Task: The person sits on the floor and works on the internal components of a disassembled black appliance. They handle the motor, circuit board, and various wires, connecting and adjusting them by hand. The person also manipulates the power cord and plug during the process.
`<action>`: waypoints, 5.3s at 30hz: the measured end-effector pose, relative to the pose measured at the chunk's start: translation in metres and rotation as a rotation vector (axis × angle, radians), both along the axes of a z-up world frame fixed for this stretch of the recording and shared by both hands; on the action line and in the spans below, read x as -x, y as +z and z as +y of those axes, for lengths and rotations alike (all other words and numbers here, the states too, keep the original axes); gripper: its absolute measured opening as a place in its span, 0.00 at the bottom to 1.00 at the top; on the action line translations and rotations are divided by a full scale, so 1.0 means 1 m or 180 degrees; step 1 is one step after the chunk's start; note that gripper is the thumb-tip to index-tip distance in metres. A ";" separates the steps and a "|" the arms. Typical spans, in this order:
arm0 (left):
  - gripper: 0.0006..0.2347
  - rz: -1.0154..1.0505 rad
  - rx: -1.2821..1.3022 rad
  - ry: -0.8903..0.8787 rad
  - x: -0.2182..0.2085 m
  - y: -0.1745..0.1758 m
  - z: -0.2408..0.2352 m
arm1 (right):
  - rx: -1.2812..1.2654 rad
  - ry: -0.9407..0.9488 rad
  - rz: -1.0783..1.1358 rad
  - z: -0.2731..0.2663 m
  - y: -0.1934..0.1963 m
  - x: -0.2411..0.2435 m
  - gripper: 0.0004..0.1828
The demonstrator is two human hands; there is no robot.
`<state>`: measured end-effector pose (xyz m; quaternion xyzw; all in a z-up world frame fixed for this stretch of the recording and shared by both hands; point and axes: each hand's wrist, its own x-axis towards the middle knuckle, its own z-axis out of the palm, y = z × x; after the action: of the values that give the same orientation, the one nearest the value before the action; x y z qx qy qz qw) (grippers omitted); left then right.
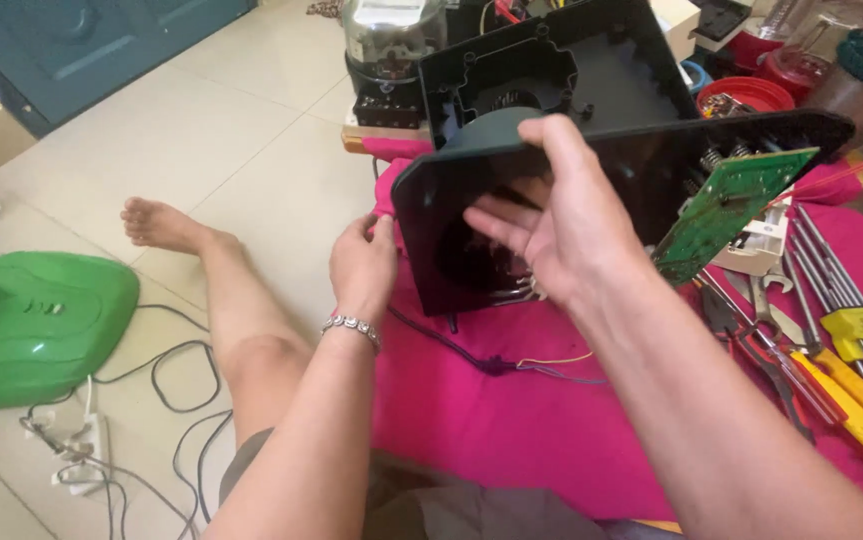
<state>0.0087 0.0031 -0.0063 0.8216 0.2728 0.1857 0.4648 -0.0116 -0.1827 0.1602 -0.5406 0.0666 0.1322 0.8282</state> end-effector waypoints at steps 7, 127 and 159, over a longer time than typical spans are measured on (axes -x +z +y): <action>0.15 -0.0874 -0.0270 -0.0106 -0.036 0.006 -0.004 | -0.0254 -0.0084 0.0226 -0.018 -0.001 0.031 0.28; 0.15 -0.1248 -0.0576 0.0364 0.027 0.061 0.055 | -0.0044 -0.0197 -0.0079 -0.004 -0.010 0.002 0.33; 0.08 -0.2324 -0.1243 -0.0972 0.086 0.154 -0.135 | -0.0282 0.1667 -0.0548 -0.192 -0.062 0.063 0.39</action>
<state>-0.0771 -0.1322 0.1481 0.8055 -0.0739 0.4410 0.3888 -0.0742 -0.3751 0.0981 -0.5119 -0.1518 0.2981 0.7912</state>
